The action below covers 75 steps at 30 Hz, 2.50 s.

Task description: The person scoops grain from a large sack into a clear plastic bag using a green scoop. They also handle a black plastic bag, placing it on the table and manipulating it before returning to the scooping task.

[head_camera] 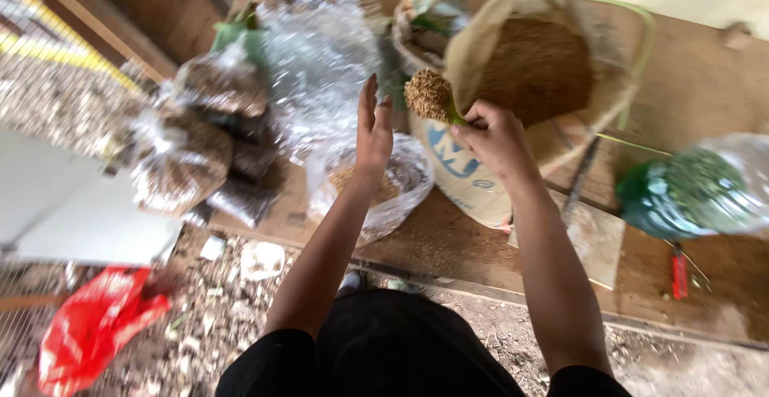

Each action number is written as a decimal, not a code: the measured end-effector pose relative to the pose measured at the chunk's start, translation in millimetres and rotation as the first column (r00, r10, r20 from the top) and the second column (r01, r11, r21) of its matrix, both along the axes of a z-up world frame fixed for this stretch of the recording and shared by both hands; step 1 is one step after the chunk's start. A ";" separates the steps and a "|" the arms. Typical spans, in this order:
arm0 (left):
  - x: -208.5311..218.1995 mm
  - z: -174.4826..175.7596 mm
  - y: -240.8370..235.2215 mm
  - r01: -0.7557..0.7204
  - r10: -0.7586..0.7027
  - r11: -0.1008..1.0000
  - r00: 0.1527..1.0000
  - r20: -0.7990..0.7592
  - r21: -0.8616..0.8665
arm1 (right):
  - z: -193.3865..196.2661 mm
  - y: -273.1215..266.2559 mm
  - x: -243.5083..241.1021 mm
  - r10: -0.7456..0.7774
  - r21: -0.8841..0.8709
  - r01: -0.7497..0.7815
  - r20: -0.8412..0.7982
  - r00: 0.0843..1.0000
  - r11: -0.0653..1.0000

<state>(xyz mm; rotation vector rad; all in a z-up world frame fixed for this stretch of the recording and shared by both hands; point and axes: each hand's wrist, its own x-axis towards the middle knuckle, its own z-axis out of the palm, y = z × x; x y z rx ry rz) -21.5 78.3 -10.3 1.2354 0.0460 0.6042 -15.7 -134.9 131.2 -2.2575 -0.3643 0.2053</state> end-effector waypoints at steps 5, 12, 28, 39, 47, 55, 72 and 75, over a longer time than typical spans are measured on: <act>-29.1 -30.6 50.2 -0.158 0.158 0.987 0.987 0.028 -0.020 | -52.9 50.5 -31.9 0.233 -0.360 -0.131 0.255 0.938 0.924; -63.8 -18.0 69.0 -0.216 0.261 0.962 0.911 -0.320 0.170 | -67.1 75.3 -52.8 0.331 -0.544 -0.034 0.457 0.826 0.838; 41.3 9.4 -87.0 0.221 -0.217 0.975 0.966 -0.141 0.011 | -51.4 -112.8 60.5 -0.104 -0.563 0.427 0.515 0.851 0.707; 37.9 10.5 -110.2 0.144 -0.128 0.987 0.972 -0.198 0.070 | -91.3 -87.8 70.4 -0.107 -0.358 0.179 0.212 0.971 0.917; 42.9 4.3 -103.5 0.260 -0.259 0.966 0.962 -0.091 -0.003 | -112.2 -63.2 87.6 -0.199 -0.142 0.190 -0.058 0.978 0.971; 38.7 28.2 -100.3 0.229 -0.220 0.972 0.961 -0.168 0.041 | -107.3 -68.2 95.3 -0.311 -0.023 0.312 -0.160 0.937 0.950; 48.1 44.5 -62.6 0.122 -0.122 0.992 0.988 0.099 0.012 | 46.1 -68.3 43.3 -0.144 0.103 0.169 -0.214 0.966 0.980; 37.6 32.0 -37.6 0.053 -0.044 0.997 0.990 0.133 -0.060 | 34.0 -43.8 31.7 -0.070 -0.023 0.066 -0.223 0.972 0.998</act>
